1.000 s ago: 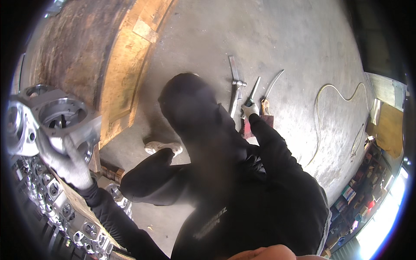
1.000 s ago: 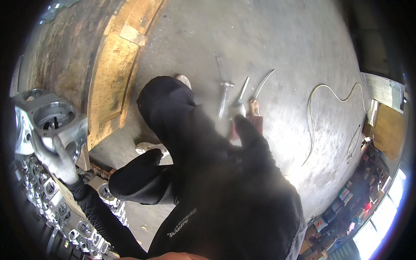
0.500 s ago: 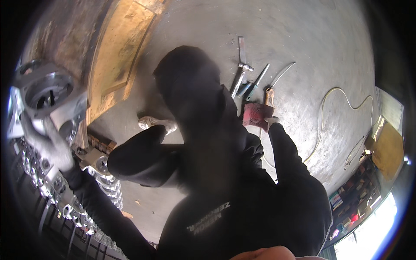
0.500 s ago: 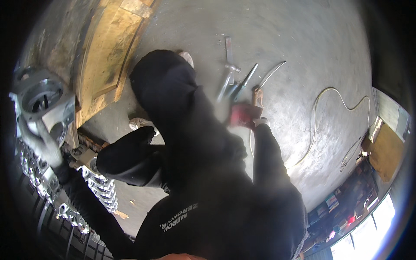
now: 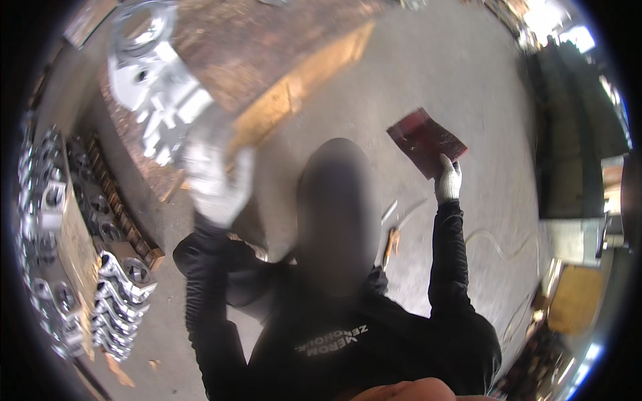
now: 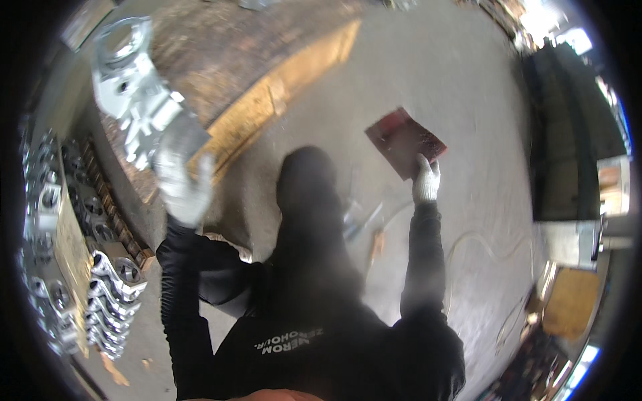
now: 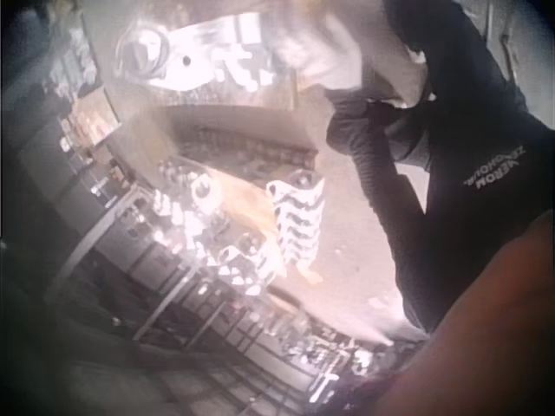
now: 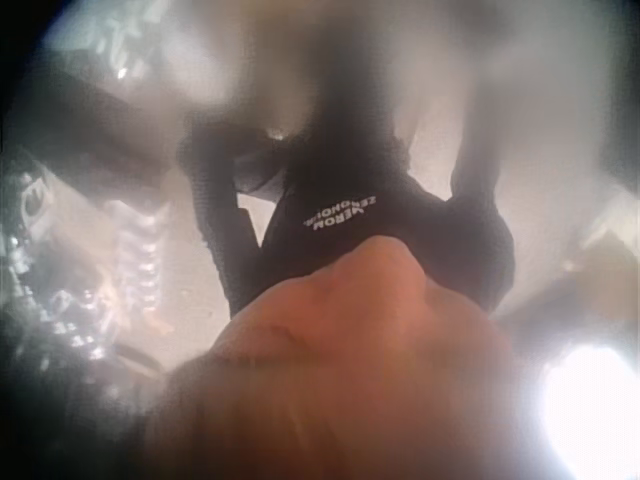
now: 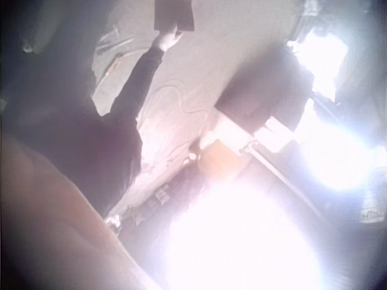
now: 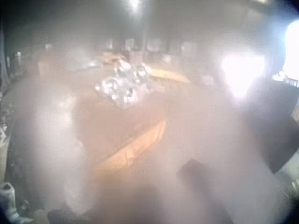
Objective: The person kneels on the floor and finishes a metal part by hand. They rub the surface with a red abrasive block, then scrape edges with a metal file, and finally wipe the part with a white cloth. The finished part is placed on a wooden pallet with other similar parts.
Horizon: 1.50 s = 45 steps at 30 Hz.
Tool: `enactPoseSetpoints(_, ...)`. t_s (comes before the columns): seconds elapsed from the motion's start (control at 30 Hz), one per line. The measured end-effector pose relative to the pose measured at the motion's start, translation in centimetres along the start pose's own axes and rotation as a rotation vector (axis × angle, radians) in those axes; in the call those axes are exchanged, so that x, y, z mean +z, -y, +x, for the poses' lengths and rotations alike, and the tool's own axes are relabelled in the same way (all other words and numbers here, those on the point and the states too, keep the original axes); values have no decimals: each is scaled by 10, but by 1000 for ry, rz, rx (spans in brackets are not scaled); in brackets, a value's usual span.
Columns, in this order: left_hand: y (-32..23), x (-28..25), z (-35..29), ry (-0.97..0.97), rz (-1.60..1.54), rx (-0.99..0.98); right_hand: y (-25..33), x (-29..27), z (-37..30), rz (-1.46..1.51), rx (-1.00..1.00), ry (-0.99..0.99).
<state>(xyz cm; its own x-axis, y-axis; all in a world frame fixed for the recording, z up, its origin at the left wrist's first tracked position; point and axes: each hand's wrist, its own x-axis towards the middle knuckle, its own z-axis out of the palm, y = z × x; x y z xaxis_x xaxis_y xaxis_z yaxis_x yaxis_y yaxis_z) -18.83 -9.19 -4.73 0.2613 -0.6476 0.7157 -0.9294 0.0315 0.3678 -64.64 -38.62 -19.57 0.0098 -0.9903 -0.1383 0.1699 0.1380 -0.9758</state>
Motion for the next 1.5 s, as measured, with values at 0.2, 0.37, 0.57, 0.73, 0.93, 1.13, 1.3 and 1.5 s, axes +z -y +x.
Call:
enactPoseSetpoints(0.2,-7,28,-95,-27,-584,-569,83,198,-31,62,44,484)
enactPoseSetpoints(0.37,21,45,-160,-43,-1081,-993,46,292,-105,-426,102,950)
enactPoseSetpoints(0.57,24,31,-203,-510,-1864,-1355,-43,336,-187,-329,337,1350)
enactPoseSetpoints(0.73,37,21,-202,-505,-1874,-1273,-95,361,-227,-780,-505,1033)
enactPoseSetpoints(0.93,83,71,-225,-314,-1083,-1145,-105,376,-264,-999,-698,616)
enactPoseSetpoints(1.13,93,90,-240,-17,-521,-909,-87,363,-257,-692,-477,953)
enactPoseSetpoints(1.3,57,37,-211,-380,-1327,-1235,-83,347,-238,-182,46,1190)
enactPoseSetpoints(1.5,34,22,-168,-298,-1345,-1215,-98,348,-236,-73,397,1424)
